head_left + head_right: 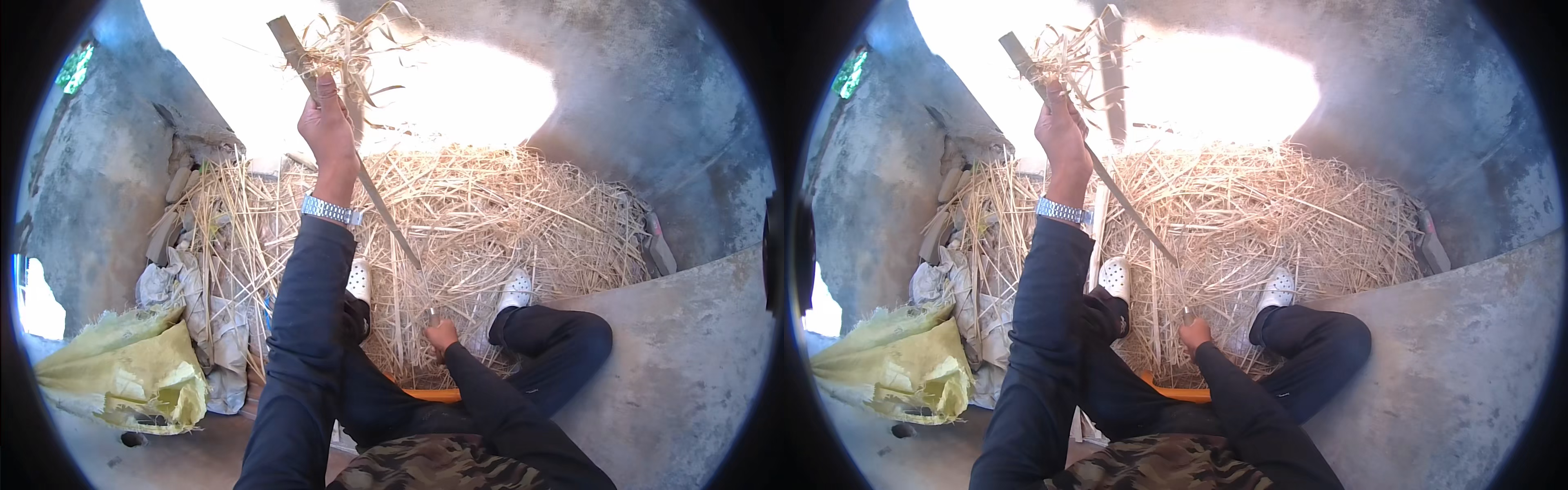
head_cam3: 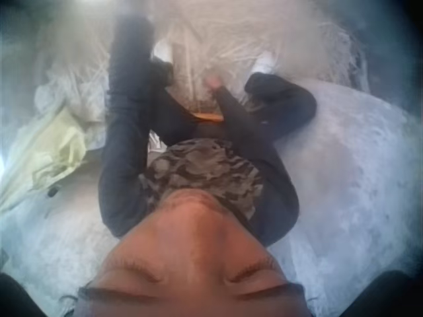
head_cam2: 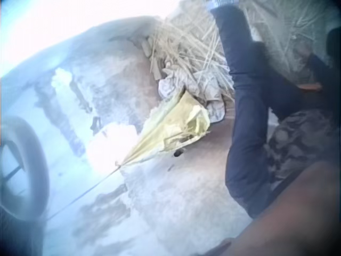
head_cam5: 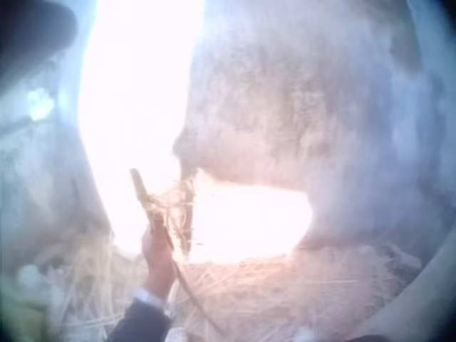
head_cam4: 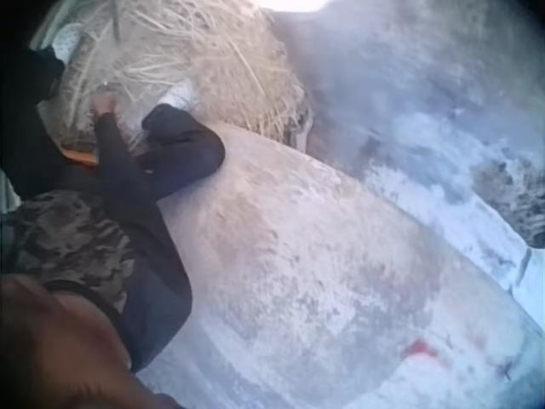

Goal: The person sits on the floor and uses a knife to peel the outer layer off a long bamboo stick. They hold the stick with one hand and scrape the blade along its length to remove the fibrous exterior, creating a pile of shavings.

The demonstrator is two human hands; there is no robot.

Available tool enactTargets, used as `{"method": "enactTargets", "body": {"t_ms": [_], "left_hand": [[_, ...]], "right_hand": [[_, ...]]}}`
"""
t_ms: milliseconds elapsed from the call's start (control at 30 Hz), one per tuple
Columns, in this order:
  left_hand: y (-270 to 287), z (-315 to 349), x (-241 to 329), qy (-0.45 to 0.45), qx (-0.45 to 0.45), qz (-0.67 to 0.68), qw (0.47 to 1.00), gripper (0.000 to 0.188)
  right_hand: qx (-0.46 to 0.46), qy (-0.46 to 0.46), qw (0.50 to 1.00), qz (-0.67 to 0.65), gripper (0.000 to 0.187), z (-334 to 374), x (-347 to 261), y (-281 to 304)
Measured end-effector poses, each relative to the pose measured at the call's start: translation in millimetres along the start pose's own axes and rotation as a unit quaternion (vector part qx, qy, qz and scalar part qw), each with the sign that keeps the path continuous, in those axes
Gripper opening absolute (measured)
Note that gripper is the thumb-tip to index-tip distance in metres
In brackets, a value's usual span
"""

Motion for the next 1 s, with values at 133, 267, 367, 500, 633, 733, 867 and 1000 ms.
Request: {"method": "enactTargets", "body": {"t_ms": [133, 267, 367, 500, 633, 733, 867, 1000], "left_hand": [[1, 2, -5, 0.009, -0.019, 0.004, 1.0, 0.037], [-6, 6, -13, 0.006, -0.024, -0.002, 1.0, 0.042], [-10, 5, -17, -0.007, -0.031, -0.011, 0.999, 0.046], [-8, 3, -17, -0.024, -0.028, -0.025, 0.999, 0.047], [-2, -2, -18, -0.013, -0.009, -0.036, 0.999, 0.048], [-6, -7, -20, -0.031, -0.004, -0.042, 0.999, 0.048], [9, -14, -13, -0.026, 0.02, -0.029, 0.999, 0.047], [15, -14, -4, -0.002, 0.015, 0.001, 1.0, 0.046]], "right_hand": [[-0.199, -0.096, 0.936, -0.276, 0.006, 7, -1, -21], [-0.259, -0.093, 0.91, -0.31, 0.005, 14, -18, 2], [0.025, 0.125, 0.992, 0.007, 0.007, 33, -40, 19], [0.144, 0.268, 0.95, 0.065, 0.023, 63, -77, 28], [0.09, 0.132, 0.973, 0.169, 0.024, 19, -4, 8], [0.035, -0.023, 0.991, 0.131, 0.029, -15, 73, 14], [-0.15, -0.11, 0.975, -0.125, 0.008, 0, 45, 1], [-0.328, -0.151, 0.834, -0.418, 0.013, 14, -2, 2]]}}
Point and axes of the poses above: each hand's wrist, its own z-axis away from the middle knuckle, its own y-axis out of the back of the hand, x = y × z, the point moved 4 cm from there along -z, towards the middle knuckle, and after that the axes turned 13 degrees about z, right-handed, at the moved point
